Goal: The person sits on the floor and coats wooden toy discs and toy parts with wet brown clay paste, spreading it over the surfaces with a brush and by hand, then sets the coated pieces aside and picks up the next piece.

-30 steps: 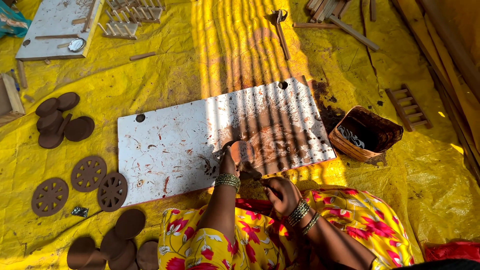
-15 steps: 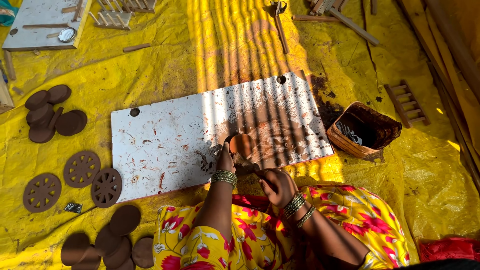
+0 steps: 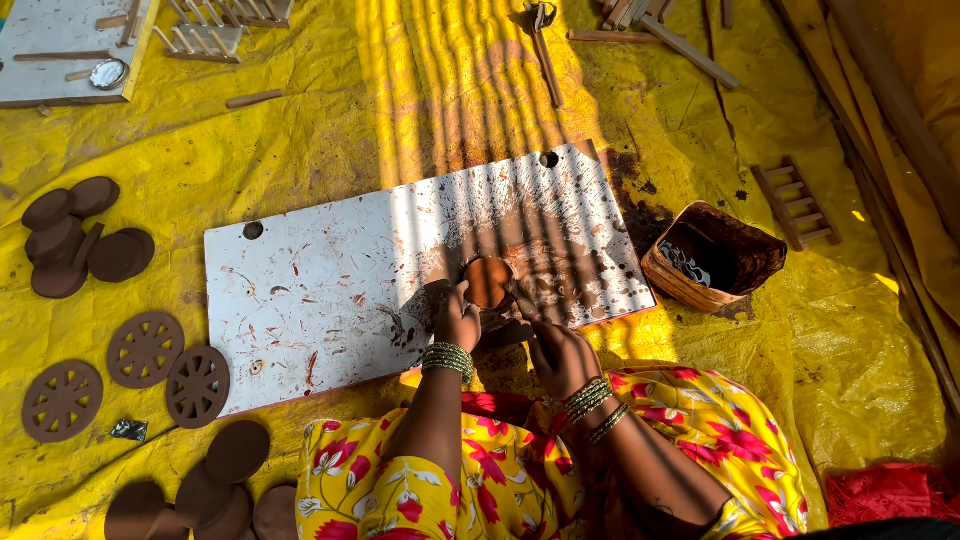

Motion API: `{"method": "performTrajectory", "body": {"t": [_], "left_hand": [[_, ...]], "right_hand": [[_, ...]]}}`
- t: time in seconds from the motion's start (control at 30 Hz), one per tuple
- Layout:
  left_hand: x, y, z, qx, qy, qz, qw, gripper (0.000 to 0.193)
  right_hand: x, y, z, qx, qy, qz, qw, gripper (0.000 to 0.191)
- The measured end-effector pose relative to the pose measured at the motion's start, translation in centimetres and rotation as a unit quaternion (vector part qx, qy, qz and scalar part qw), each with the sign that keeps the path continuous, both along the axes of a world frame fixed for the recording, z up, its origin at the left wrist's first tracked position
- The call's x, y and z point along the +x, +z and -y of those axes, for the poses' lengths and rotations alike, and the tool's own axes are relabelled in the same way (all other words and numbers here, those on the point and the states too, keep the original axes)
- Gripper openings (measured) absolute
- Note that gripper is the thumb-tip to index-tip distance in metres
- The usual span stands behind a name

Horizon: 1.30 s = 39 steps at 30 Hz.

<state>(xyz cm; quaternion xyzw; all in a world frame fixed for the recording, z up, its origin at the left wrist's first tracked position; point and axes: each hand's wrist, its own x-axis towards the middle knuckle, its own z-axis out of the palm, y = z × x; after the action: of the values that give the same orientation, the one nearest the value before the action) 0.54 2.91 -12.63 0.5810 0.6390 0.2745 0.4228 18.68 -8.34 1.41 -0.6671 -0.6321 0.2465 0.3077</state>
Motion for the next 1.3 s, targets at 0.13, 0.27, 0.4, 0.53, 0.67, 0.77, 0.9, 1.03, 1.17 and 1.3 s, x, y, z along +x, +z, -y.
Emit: {"method": "performTrajectory", "body": {"t": [0.13, 0.27, 0.4, 0.53, 0.67, 0.77, 0.9, 1.03, 1.17, 1.3], "left_hand": [[0.6, 0.9, 1.0, 0.109, -0.104, -0.083, 0.985, 0.063], [0.5, 0.4, 0.6, 0.072, -0.054, -0.067, 0.994, 0.065], [0.4, -0.6, -0.4, 0.059, 0.009, -0.027, 0.998, 0.071], [0.2, -1.0, -0.3, -0.020, 0.021, -0.029, 0.999, 0.076], [0.2, -1.0, -0.1, 0.008, 0.024, -0.017, 1.000, 0.075], [0.1, -1.0, -0.4, 0.020, 0.028, -0.028, 0.999, 0.075], [-0.1, -0.7, -0.9, 0.021, 0.052, -0.033, 0.998, 0.072], [-0.3, 0.1, -1.0, -0.026, 0.080, -0.016, 0.996, 0.070], [-0.5, 0.6, -1.4, -0.056, 0.108, 0.015, 0.992, 0.070], [-1.0, 0.5, -1.9, -0.140, 0.130, 0.101, 0.976, 0.076]], "right_hand": [[-0.3, 0.5, 0.4, -0.030, -0.006, 0.008, 0.999, 0.028], [-0.8, 0.5, -0.4, 0.035, -0.015, -0.019, 0.999, 0.032], [-2.5, 0.3, 0.9, 0.006, 0.091, 0.021, 0.996, 0.032], [-2.5, 0.6, 1.7, -0.051, 0.091, 0.024, 0.994, 0.030], [-1.0, 1.0, 0.1, -0.021, -0.021, -0.028, 0.999, 0.037], [-1.5, 1.0, -0.1, -0.007, -0.003, -0.017, 1.000, 0.033], [-2.5, 0.5, 0.9, -0.059, 0.077, 0.082, 0.992, 0.043], [-1.2, -0.4, 0.6, -0.099, 0.013, -0.029, 0.995, 0.035], [-0.3, -2.0, -0.8, -0.002, -0.045, -0.143, 0.989, 0.030], [-1.0, -4.0, -1.1, -0.053, -0.042, -0.103, 0.992, 0.025]]}}
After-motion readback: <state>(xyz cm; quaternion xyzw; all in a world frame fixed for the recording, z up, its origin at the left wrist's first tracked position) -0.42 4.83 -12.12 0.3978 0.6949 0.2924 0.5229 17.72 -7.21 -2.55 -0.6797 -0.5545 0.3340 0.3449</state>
